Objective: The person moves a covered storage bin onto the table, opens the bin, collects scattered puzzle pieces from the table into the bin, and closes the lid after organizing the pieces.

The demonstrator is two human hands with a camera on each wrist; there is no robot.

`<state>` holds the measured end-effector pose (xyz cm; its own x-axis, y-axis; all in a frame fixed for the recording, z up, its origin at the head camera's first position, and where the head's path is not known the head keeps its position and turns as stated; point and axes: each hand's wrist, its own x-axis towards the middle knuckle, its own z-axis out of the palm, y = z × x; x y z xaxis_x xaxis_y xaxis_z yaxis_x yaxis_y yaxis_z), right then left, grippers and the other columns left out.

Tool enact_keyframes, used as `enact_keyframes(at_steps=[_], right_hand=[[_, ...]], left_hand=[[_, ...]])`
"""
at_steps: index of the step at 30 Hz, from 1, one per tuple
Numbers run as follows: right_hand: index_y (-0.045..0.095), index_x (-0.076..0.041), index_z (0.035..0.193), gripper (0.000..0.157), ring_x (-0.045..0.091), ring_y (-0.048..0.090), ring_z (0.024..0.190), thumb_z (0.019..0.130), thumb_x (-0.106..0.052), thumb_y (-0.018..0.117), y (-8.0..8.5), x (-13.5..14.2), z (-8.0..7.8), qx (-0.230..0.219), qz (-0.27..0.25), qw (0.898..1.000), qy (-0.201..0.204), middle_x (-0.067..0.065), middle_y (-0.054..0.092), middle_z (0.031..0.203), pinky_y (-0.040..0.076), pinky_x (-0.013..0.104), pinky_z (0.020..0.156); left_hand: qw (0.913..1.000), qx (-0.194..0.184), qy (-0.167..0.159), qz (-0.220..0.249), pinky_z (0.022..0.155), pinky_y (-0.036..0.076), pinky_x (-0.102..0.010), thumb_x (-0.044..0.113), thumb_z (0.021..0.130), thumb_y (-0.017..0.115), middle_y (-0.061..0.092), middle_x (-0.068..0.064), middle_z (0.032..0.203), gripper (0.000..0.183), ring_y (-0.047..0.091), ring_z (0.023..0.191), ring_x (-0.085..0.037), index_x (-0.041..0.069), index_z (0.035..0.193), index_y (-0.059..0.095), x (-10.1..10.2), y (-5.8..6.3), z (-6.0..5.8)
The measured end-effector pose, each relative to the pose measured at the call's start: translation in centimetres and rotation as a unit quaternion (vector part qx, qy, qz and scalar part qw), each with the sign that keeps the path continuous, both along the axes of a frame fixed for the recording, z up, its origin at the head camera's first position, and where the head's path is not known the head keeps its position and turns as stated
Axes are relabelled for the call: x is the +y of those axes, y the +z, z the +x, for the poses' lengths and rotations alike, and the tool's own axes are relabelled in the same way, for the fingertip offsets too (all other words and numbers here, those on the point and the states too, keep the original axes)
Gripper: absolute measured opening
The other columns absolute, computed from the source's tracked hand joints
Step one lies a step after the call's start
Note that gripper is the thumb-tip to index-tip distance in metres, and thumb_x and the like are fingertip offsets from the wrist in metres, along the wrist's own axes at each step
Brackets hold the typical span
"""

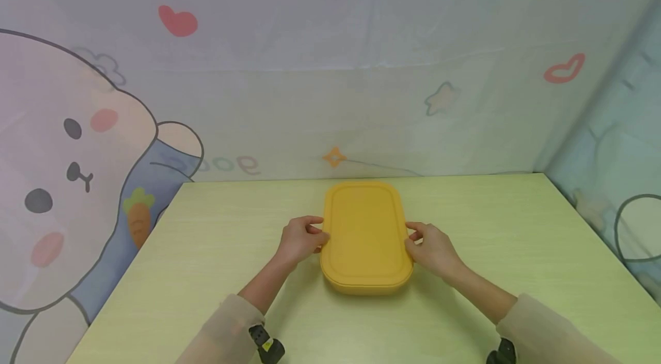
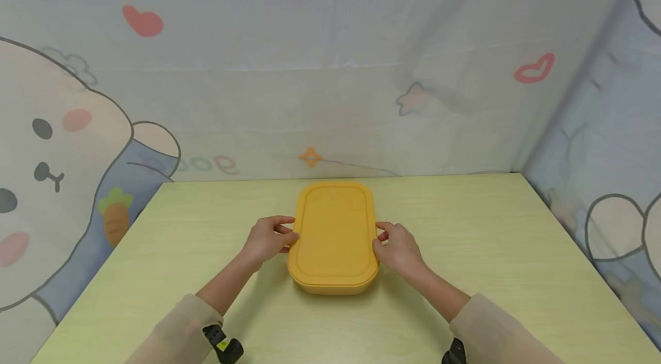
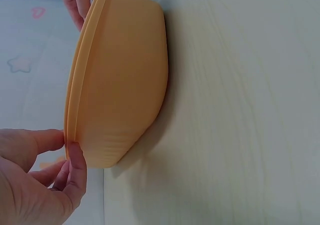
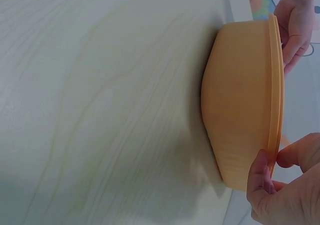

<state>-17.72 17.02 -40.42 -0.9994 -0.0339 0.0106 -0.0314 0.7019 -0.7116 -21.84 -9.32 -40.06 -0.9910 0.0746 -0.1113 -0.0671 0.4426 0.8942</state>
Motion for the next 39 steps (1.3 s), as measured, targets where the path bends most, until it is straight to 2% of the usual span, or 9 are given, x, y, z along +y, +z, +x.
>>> enact_keyframes(at_steps=[7, 12, 16, 21, 26, 31, 33, 39], right_hand=[[0.053, 0.008, 0.122, 0.042, 0.016, 0.06, 0.071, 0.083, -0.007, 0.055, -0.1, 0.2, 0.0, 0.029, 0.027, 0.999, 0.018, 0.012, 0.058, 0.089, 0.049, 0.024, 0.057], [0.056, 0.006, 0.119, 0.039, 0.02, 0.064, 0.075, 0.083, -0.009, 0.057, -0.3, 0.4, -0.1, 0.065, 0.054, 0.996, 0.032, 0.013, 0.058, 0.093, 0.053, 0.029, 0.061], [0.057, 0.004, 0.117, 0.037, 0.022, 0.065, 0.077, 0.083, -0.01, 0.058, -0.5, 0.4, -0.1, 0.087, 0.067, 0.993, 0.04, 0.016, 0.058, 0.099, 0.053, 0.031, 0.06], [0.058, 0.001, 0.117, 0.035, 0.024, 0.063, 0.081, 0.083, -0.009, 0.058, -0.5, 0.6, 0.0, 0.112, 0.076, 0.989, 0.058, 0.016, 0.058, 0.106, 0.053, 0.031, 0.061], [0.058, 0.001, 0.116, 0.036, 0.03, 0.061, 0.093, 0.083, -0.011, 0.062, -0.3, 1.0, 0.3, 0.142, 0.104, 0.98, 0.095, 0.016, 0.057, 0.112, 0.053, 0.037, 0.068], [0.056, 0.004, 0.12, 0.044, 0.037, 0.055, 0.106, 0.082, -0.016, 0.065, -0.1, 1.4, 0.5, 0.149, 0.131, 0.971, 0.13, 0.018, 0.054, 0.121, 0.048, 0.049, 0.085], [0.055, 0.006, 0.121, 0.047, 0.039, 0.053, 0.108, 0.081, -0.018, 0.065, 0.1, 1.5, 0.7, 0.147, 0.135, 0.969, 0.143, 0.019, 0.053, 0.123, 0.046, 0.051, 0.087], [0.052, 0.008, 0.124, 0.057, 0.041, 0.049, 0.112, 0.08, -0.024, 0.067, 0.4, 1.7, 0.9, 0.131, 0.152, 0.963, 0.179, 0.021, 0.05, 0.128, 0.043, 0.051, 0.093]], left_hand=[[0.9998, 0.014, -0.009, -0.012, 0.056, 0.056, -0.027, 0.005, 0.078, 0.066, 0.064, -0.014, 0.088, 0.042, 0.063, 0.062, -0.014, 0.0, 0.119, 0.06, 0.0, -0.2, 0.1], [0.9944, 0.069, -0.025, -0.076, 0.051, 0.053, -0.024, 0.01, 0.079, 0.066, 0.066, -0.013, 0.09, 0.039, 0.063, 0.057, -0.013, 0.002, 0.116, 0.062, -0.1, -0.4, 0.2], [0.9855, 0.11, -0.03, -0.126, 0.051, 0.048, -0.022, 0.015, 0.079, 0.066, 0.068, -0.009, 0.089, 0.035, 0.062, 0.062, -0.013, 0.006, 0.113, 0.064, -0.2, -0.3, 0.4], [0.9754, 0.141, -0.044, -0.163, 0.054, 0.048, -0.022, 0.017, 0.079, 0.066, 0.068, -0.005, 0.091, 0.029, 0.063, 0.067, -0.013, 0.01, 0.107, 0.067, -0.4, -0.4, 0.6], [0.9637, 0.15, -0.091, -0.201, 0.058, 0.051, -0.024, 0.021, 0.08, 0.066, 0.066, -0.005, 0.106, 0.032, 0.064, 0.072, -0.014, 0.011, 0.111, 0.066, -0.9, 0.1, 1.2], [0.939, 0.177, -0.15, -0.254, 0.065, 0.052, -0.031, 0.028, 0.08, 0.068, 0.059, -0.006, 0.116, 0.043, 0.064, 0.084, -0.021, 0.011, 0.118, 0.062, -1.6, 0.6, 1.9], [0.9326, 0.181, -0.166, -0.264, 0.067, 0.051, -0.033, 0.031, 0.079, 0.068, 0.057, -0.005, 0.118, 0.047, 0.063, 0.088, -0.023, 0.011, 0.12, 0.06, -1.8, 0.8, 2.1], [0.9215, 0.182, -0.197, -0.281, 0.075, 0.051, -0.037, 0.038, 0.078, 0.07, 0.054, -0.003, 0.123, 0.056, 0.059, 0.101, -0.023, 0.012, 0.125, 0.056, -2.3, 0.9, 2.6]])
